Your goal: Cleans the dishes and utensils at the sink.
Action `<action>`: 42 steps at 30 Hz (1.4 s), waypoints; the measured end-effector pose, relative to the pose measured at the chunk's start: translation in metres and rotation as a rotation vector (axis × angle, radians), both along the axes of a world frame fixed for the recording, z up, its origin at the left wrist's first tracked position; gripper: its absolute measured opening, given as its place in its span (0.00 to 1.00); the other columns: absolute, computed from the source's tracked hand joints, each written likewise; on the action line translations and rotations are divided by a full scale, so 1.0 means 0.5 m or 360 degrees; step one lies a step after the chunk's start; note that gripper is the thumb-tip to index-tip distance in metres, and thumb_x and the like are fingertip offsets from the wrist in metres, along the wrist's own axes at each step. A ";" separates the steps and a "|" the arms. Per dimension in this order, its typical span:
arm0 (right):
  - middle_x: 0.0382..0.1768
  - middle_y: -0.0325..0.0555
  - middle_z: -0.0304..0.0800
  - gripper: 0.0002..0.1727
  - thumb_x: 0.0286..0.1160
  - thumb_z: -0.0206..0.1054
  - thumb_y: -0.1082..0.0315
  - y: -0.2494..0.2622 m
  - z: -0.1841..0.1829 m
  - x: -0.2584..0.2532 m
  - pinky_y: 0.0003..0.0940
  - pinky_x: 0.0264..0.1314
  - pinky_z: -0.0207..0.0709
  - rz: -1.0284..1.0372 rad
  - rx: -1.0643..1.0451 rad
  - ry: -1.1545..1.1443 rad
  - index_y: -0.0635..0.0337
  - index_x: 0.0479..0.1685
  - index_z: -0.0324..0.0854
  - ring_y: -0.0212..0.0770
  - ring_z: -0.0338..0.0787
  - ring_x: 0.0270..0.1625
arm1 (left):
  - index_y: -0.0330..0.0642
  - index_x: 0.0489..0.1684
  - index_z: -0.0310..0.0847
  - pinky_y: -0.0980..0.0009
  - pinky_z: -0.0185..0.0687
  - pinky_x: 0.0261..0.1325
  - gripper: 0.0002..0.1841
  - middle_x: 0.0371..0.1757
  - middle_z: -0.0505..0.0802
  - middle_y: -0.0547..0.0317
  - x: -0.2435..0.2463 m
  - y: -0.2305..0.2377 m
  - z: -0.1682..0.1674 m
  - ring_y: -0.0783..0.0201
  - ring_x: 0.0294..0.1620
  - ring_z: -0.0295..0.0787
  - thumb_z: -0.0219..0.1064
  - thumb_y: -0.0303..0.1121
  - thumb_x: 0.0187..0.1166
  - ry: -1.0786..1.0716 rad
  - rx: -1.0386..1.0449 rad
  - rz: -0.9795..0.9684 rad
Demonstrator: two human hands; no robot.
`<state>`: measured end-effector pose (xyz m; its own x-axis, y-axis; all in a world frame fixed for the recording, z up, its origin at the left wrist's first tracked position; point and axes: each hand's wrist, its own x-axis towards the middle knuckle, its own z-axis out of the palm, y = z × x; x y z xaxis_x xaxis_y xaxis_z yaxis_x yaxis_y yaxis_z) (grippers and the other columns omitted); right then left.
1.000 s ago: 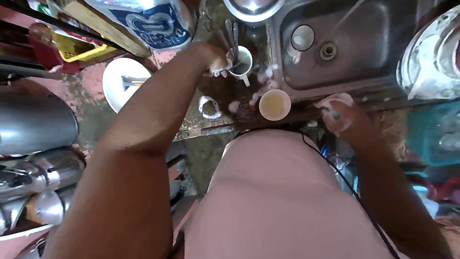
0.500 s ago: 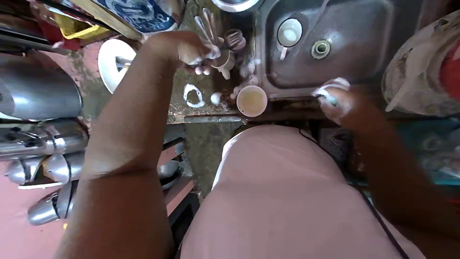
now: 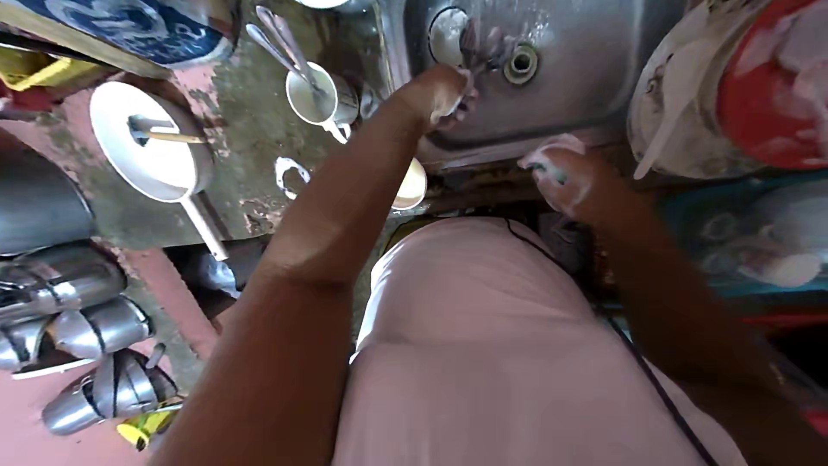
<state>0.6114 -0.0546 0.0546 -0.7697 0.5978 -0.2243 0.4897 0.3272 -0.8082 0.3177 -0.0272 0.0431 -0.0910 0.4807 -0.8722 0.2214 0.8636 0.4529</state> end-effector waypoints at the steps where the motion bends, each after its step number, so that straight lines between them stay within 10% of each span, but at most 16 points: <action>1: 0.66 0.49 0.88 0.16 0.83 0.60 0.65 0.001 -0.001 0.002 0.46 0.76 0.77 -0.0013 -0.0023 0.0000 0.54 0.62 0.88 0.46 0.84 0.72 | 0.49 0.58 0.81 0.76 0.73 0.24 0.16 0.31 0.84 0.66 0.006 0.007 -0.007 0.72 0.21 0.75 0.48 0.44 0.94 0.0047 -0.0001 -0.0006; 6: 0.66 0.46 0.88 0.16 0.84 0.59 0.64 0.009 -0.013 -0.003 0.43 0.75 0.78 -0.0032 -0.0020 0.0032 0.51 0.62 0.88 0.42 0.84 0.72 | 0.50 0.56 0.84 0.75 0.69 0.21 0.18 0.22 0.78 0.67 0.021 0.029 -0.014 0.71 0.16 0.70 0.53 0.50 0.92 0.0100 0.0011 0.0028; 12: 0.67 0.46 0.87 0.16 0.84 0.59 0.63 0.018 -0.010 -0.025 0.41 0.76 0.77 0.0011 -0.0069 0.0039 0.51 0.62 0.88 0.41 0.84 0.72 | 0.51 0.59 0.87 0.74 0.87 0.38 0.19 0.47 0.98 0.67 0.022 0.051 -0.015 0.71 0.38 0.95 0.53 0.49 0.92 0.0047 0.0016 0.0021; 21: 0.65 0.47 0.88 0.15 0.83 0.61 0.66 0.024 -0.028 -0.035 0.42 0.79 0.76 0.0010 -0.0090 0.0074 0.54 0.61 0.88 0.43 0.82 0.74 | 0.50 0.50 0.88 0.74 0.76 0.26 0.20 0.30 0.89 0.67 0.009 0.064 -0.032 0.72 0.22 0.80 0.58 0.55 0.88 0.0167 0.0054 -0.0066; 24: 0.66 0.46 0.88 0.15 0.83 0.60 0.64 0.027 -0.025 -0.040 0.41 0.77 0.77 0.0019 -0.0113 0.0050 0.53 0.61 0.87 0.41 0.83 0.73 | 0.47 0.54 0.87 0.70 0.91 0.42 0.20 0.42 0.97 0.66 0.012 0.072 -0.028 0.70 0.39 0.95 0.54 0.51 0.91 0.0162 0.0016 -0.0080; 30: 0.66 0.49 0.88 0.17 0.83 0.60 0.62 0.032 -0.021 -0.055 0.46 0.71 0.81 -0.0090 -0.0111 -0.0102 0.51 0.64 0.87 0.43 0.87 0.68 | 0.49 0.56 0.86 0.63 0.89 0.51 0.21 0.47 0.97 0.67 0.008 0.070 -0.034 0.68 0.48 0.95 0.52 0.52 0.90 0.0203 -0.0009 -0.0169; 42: 0.66 0.51 0.88 0.18 0.83 0.59 0.63 0.063 0.000 -0.046 0.49 0.71 0.81 -0.0153 -0.0057 -0.0238 0.52 0.66 0.86 0.46 0.89 0.66 | 0.47 0.59 0.79 0.77 0.71 0.20 0.14 0.27 0.82 0.65 -0.010 0.024 -0.041 0.71 0.17 0.73 0.52 0.42 0.92 -0.0200 -0.0027 0.0033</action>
